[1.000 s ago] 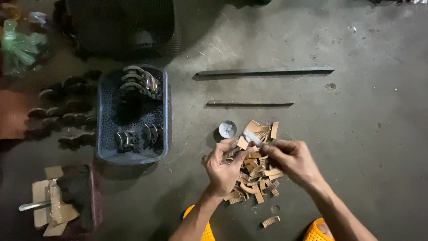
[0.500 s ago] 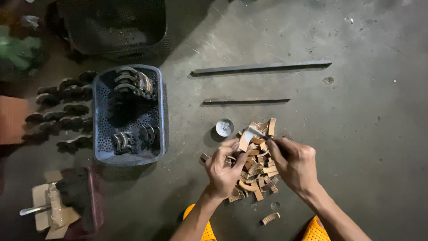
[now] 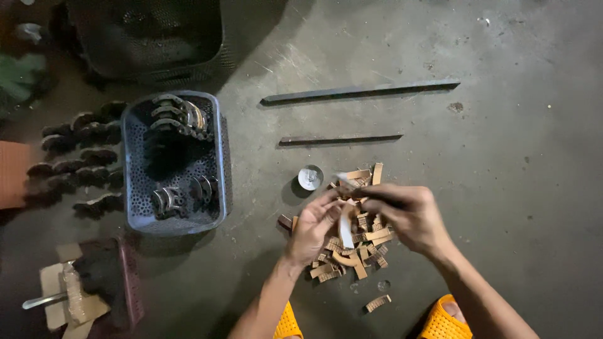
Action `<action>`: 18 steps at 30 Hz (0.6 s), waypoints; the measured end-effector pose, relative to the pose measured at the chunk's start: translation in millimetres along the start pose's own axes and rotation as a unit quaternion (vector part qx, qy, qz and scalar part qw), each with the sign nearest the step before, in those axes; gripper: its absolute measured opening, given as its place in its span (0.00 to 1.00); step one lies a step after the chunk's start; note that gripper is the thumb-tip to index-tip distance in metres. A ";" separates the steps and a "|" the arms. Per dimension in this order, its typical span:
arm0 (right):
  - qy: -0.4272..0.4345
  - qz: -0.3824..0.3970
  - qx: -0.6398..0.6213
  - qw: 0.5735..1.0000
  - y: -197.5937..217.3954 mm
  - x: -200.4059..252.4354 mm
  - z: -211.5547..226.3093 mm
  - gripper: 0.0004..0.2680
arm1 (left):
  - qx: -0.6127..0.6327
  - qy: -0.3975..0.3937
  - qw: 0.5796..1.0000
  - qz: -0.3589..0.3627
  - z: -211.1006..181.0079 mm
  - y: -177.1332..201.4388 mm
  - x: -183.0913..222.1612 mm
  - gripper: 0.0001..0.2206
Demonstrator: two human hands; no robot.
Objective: Applying adhesive to brake shoe linings and attaching them to metal brake shoe frames on a workshop floor.
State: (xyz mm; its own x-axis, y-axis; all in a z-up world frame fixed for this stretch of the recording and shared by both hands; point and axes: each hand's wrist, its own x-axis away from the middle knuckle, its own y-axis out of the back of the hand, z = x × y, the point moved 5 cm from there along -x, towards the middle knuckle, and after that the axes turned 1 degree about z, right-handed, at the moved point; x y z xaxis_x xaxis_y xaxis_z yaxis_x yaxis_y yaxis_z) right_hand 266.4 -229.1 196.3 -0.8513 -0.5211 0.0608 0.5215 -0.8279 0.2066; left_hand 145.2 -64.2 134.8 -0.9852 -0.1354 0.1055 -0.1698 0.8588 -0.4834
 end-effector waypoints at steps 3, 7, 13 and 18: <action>-0.063 0.119 0.028 0.990 -24.4 -3.5 -4.8 0.11 | 0.129 0.073 0.988 0.038 11.4 -14.4 -1.5 0.16; -0.092 0.057 -0.016 0.994 -15.0 -6.6 -12.2 0.11 | 0.005 0.006 0.998 -0.054 1.9 -21.7 2.2 0.17; -0.029 -0.037 0.023 0.999 -0.4 -7.8 -6.7 0.09 | -0.278 -0.148 0.940 -0.129 2.9 -15.6 17.4 0.21; -0.019 -0.065 0.072 0.995 4.0 0.5 -11.7 0.09 | -0.328 -0.170 0.918 -0.147 -15.2 -13.7 12.3 0.15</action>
